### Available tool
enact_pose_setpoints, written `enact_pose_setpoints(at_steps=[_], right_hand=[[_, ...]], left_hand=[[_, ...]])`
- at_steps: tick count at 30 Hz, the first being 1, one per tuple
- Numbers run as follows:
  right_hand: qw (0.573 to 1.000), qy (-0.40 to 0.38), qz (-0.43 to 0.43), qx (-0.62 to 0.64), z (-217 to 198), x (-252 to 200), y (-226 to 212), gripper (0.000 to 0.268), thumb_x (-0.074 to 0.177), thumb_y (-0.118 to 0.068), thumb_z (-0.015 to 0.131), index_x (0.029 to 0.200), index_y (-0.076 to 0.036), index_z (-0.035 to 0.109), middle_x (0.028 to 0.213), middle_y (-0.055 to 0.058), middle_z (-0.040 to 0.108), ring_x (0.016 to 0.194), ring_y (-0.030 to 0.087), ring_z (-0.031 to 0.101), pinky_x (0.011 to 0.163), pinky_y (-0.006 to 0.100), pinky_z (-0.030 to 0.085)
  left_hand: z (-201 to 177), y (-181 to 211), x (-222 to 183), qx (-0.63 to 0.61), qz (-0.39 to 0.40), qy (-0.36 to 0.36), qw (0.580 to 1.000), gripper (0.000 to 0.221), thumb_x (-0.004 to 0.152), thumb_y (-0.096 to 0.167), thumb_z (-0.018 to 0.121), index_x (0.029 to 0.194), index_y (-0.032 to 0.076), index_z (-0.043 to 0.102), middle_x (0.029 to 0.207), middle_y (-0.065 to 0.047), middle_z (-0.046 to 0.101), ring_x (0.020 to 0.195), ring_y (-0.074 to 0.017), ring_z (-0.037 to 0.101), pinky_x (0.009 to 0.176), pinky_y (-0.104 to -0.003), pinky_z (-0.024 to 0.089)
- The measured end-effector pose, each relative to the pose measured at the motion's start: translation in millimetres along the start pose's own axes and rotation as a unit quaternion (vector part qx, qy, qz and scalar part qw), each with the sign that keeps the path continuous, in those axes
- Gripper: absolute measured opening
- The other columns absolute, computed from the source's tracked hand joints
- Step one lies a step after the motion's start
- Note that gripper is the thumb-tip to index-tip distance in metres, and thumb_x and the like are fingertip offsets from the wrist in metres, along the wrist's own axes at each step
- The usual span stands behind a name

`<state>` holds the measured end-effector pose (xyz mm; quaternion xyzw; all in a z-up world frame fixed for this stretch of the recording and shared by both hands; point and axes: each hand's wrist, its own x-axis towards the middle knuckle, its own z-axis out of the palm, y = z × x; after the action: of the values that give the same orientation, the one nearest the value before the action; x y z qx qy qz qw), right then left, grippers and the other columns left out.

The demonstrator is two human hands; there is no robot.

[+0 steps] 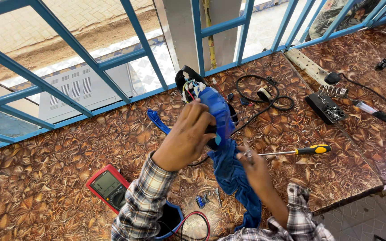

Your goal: The person disassembles a blue steam iron using a screwdriver to remove screws and their hands to pull apart the plastic casing and internal water tank components, later wiping a part with a cloth.

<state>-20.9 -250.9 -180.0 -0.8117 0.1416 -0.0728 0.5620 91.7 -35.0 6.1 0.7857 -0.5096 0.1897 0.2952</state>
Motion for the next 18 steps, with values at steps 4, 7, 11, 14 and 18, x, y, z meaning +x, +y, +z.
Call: enact_pose_setpoints(at_steps=[4,7,11,14,18], right_hand=[[0.98,-0.057,-0.01,-0.188,31.8,12.6,39.4,0.047,0.086,-0.041,0.078,0.127,-0.02,0.068,0.09,0.022,0.077,0.09,0.042,0.075,0.079,0.053,0.057],[0.987,-0.011,0.007,-0.163,30.5,23.5,52.0,0.024,0.09,-0.029,0.072,0.102,-0.009,0.071,0.08,0.026,0.072,0.087,0.049,0.071,0.077,0.058,0.052],[0.997,0.057,0.04,0.018,9.5,29.1,43.4,0.014,0.097,-0.016,0.063,0.104,-0.012,0.075,0.078,0.016,0.072,0.076,0.033,0.07,0.078,0.044,0.052],[0.978,0.148,-0.012,0.149,-7.4,26.6,19.2,0.014,0.102,-0.006,0.06,0.11,-0.004,0.071,0.063,0.009,0.059,0.056,0.019,0.057,0.064,0.032,0.048],[0.948,0.094,-0.042,0.302,-34.2,36.7,26.0,0.019,0.1,-0.015,0.058,0.11,-0.008,0.072,0.078,0.007,0.063,0.075,0.02,0.059,0.082,0.038,0.044]], left_hand=[[-0.7,-24.5,-10.0,-0.022,-0.031,-0.014,0.999,0.027,0.094,0.024,0.068,0.107,0.001,0.06,0.107,-0.019,0.052,0.113,-0.0427,0.053,0.117,-0.063,0.036],[-14.2,-24.0,-5.3,-0.038,-0.039,-0.003,0.999,0.024,0.094,0.02,0.07,0.105,0.002,0.06,0.107,-0.017,0.052,0.112,-0.0416,0.054,0.118,-0.064,0.035],[-19.7,-29.9,-7.9,-0.045,-0.041,0.001,0.998,0.026,0.093,0.02,0.07,0.106,0.001,0.056,0.108,-0.02,0.051,0.111,-0.0475,0.053,0.116,-0.065,0.037],[-22.2,-31.3,-11.5,-0.05,-0.057,0.003,0.997,0.027,0.093,0.019,0.072,0.105,0.001,0.056,0.108,-0.02,0.051,0.114,-0.0489,0.053,0.116,-0.065,0.037],[-21.2,-35.4,-13.8,-0.055,-0.063,0.009,0.996,0.027,0.094,0.021,0.072,0.106,0.002,0.056,0.107,-0.018,0.051,0.112,-0.0464,0.054,0.117,-0.064,0.036]])
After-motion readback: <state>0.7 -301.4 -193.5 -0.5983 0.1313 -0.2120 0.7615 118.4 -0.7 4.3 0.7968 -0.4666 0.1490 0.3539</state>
